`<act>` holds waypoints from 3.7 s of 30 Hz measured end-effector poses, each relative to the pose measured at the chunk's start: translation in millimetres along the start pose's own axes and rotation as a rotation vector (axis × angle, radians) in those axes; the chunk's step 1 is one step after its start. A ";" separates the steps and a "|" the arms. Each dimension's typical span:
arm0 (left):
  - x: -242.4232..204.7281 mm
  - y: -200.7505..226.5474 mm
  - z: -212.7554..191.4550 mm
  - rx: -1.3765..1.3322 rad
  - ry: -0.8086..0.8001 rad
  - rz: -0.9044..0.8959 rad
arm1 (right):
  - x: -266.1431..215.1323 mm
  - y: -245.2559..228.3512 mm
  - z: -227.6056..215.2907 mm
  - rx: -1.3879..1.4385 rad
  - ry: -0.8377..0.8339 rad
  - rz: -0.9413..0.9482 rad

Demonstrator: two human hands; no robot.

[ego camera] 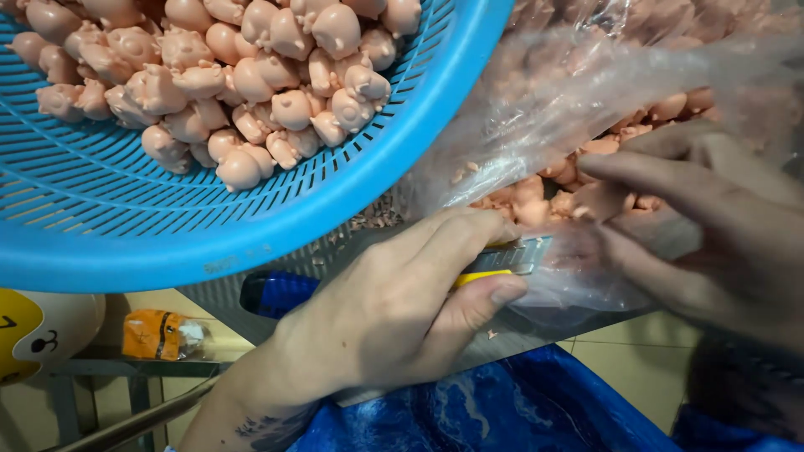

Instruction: Trimming excess plastic bits from small pink doll heads using a yellow utility knife.

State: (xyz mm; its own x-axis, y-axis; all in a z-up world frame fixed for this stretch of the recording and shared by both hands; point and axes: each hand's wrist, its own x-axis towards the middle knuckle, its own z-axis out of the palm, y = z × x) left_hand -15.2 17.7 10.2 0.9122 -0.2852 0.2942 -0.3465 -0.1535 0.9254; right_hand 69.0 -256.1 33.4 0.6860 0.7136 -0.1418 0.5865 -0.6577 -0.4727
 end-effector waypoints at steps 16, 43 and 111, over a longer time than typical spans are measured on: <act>9.9 -8.9 6.8 -0.086 0.060 -0.020 | 20.3 -5.7 29.0 0.680 0.145 0.139; 7.2 -17.3 16.3 -0.050 0.038 -0.068 | 28.9 -5.1 33.6 0.531 0.185 -0.097; 11.9 -16.0 15.3 -0.110 -0.019 -0.051 | 10.5 1.2 43.7 0.775 0.237 0.221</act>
State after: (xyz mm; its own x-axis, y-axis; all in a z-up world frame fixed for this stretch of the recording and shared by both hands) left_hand -2.1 2.3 -4.8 0.9232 -0.2979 0.2427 -0.2729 -0.0639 0.9599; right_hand 58.1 -238.9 -6.7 0.8735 0.4611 -0.1559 0.0251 -0.3625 -0.9316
